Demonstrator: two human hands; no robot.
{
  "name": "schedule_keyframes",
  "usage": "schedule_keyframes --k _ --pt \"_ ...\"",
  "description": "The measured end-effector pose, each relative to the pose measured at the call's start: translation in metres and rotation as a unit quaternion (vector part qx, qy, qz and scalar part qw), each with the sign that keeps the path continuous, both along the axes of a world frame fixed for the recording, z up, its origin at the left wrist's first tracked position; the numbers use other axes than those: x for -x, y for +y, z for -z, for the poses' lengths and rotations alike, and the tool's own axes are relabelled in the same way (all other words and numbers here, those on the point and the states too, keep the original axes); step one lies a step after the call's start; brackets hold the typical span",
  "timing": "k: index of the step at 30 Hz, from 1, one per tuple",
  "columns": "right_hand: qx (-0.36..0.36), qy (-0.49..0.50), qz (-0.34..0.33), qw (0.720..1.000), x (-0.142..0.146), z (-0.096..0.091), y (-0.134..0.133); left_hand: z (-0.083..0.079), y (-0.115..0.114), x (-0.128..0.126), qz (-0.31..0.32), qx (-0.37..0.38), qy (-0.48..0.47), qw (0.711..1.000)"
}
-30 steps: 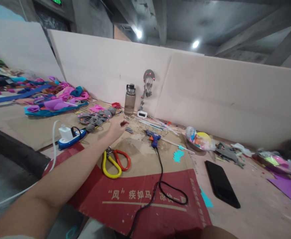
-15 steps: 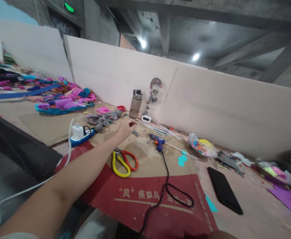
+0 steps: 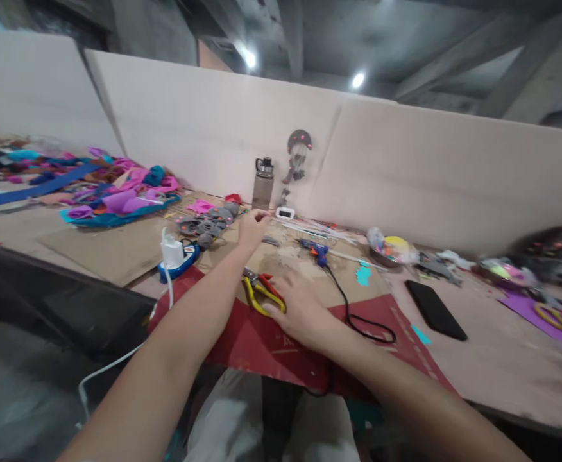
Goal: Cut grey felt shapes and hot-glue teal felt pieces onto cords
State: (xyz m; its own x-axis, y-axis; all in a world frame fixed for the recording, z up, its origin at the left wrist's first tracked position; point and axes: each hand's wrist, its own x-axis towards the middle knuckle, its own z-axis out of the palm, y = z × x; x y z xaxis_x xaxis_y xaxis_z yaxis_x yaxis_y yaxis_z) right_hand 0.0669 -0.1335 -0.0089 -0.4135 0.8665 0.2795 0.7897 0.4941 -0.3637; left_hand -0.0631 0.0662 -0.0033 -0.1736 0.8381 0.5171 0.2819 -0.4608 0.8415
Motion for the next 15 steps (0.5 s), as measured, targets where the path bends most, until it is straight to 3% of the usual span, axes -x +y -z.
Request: schedule_keyframes --k 4,8,12,15 --pt "0.042 -0.127 0.015 0.991 0.015 0.01 0.022 0.005 0.007 0.0 0.0 -0.003 -0.007 1.0" --pt "0.06 -0.173 0.009 0.983 0.022 0.008 0.03 0.004 0.005 -0.001 0.005 -0.008 0.01 1.0" --pt "0.053 -0.183 0.03 0.981 0.027 0.002 0.032 -0.002 -0.003 -0.001 -0.009 -0.036 0.051 0.998" --pt "0.086 -0.102 0.038 0.99 0.021 0.0 0.028 -0.005 -0.008 -0.002 -0.012 -0.052 0.054 0.997"
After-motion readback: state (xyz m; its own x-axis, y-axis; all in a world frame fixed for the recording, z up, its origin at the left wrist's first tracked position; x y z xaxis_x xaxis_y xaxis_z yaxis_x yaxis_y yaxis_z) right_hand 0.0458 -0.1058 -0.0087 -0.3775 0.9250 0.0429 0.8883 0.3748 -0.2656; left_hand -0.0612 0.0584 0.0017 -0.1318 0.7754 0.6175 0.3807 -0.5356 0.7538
